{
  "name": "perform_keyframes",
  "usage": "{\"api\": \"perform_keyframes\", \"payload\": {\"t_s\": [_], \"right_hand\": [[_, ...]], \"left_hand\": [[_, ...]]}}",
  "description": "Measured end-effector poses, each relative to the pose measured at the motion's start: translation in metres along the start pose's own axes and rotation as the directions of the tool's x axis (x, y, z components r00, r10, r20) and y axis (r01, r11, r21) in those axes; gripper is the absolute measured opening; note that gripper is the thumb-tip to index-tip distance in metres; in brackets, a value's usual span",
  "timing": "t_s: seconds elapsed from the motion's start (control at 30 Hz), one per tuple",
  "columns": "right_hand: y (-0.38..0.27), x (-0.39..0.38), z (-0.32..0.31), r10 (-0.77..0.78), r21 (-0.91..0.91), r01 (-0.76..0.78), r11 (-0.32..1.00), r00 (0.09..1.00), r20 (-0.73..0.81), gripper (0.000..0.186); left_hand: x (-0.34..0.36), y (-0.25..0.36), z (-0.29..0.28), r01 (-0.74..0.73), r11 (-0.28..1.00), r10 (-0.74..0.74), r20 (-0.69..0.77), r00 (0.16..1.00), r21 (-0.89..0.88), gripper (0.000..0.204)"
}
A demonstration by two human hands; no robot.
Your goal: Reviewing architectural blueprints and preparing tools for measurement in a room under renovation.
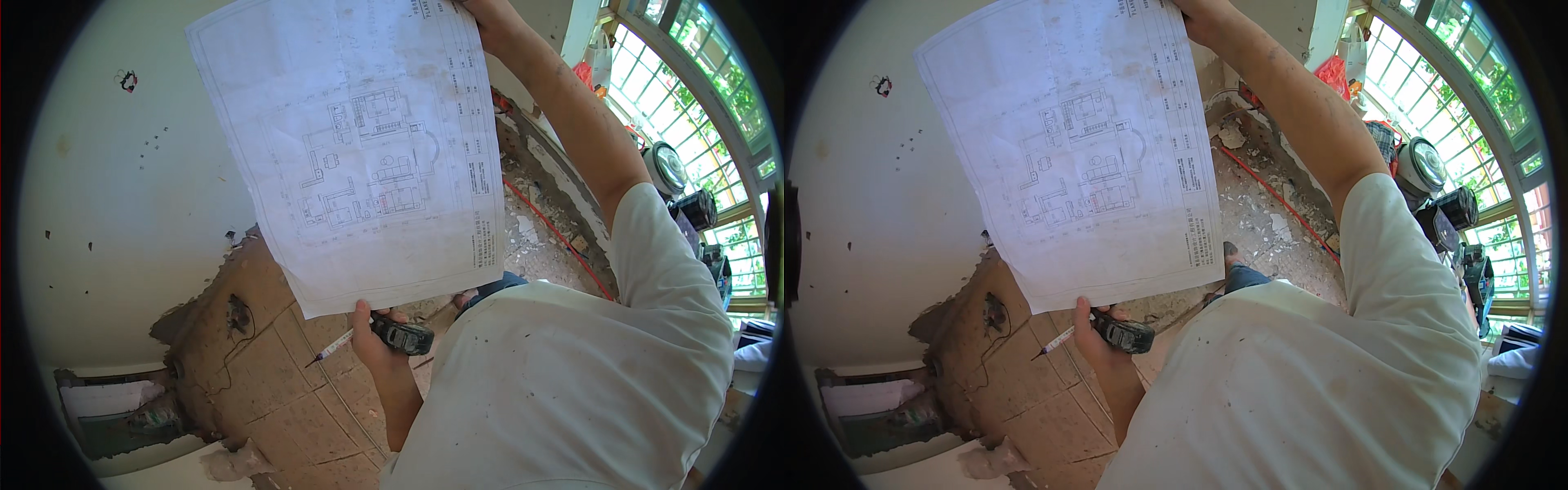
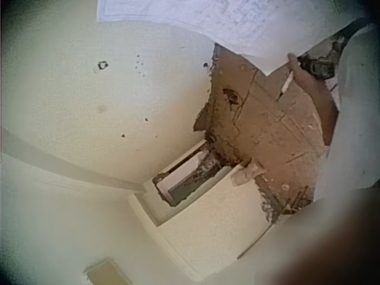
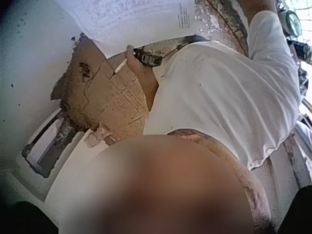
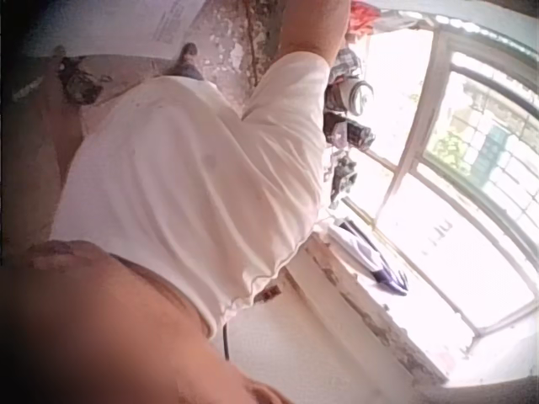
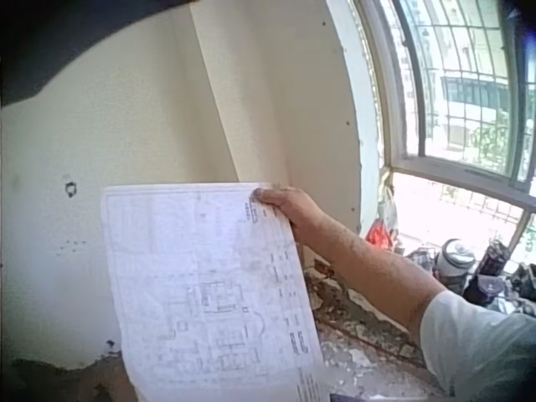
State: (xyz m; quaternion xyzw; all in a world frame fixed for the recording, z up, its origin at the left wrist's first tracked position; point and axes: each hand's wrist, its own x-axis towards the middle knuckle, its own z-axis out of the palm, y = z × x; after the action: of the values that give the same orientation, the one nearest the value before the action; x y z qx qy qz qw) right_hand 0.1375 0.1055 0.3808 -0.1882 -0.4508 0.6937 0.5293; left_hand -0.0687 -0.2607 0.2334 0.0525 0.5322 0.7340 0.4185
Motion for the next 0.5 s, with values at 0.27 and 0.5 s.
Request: {"api": "perform_keyframes", "payload": {"t_s": [0.27,0.5], "right_hand": [[0.002,0.000,-0.016,-0.080,0.044,0.074,0.996,0.987,0.140,0.024],[-0.002,-0.001,-0.014,-0.032,-0.004,0.032,0.999,0.995,0.092,0.026]], "left_hand": [[0.000,0.000,-0.003,0.002,1.000,-0.002,0.033,0.999,-0.016,0.016],[0.001,0.000,-0.003,0.008,1.000,-0.008,0.032,0.999,-0.004,0.016]]}}
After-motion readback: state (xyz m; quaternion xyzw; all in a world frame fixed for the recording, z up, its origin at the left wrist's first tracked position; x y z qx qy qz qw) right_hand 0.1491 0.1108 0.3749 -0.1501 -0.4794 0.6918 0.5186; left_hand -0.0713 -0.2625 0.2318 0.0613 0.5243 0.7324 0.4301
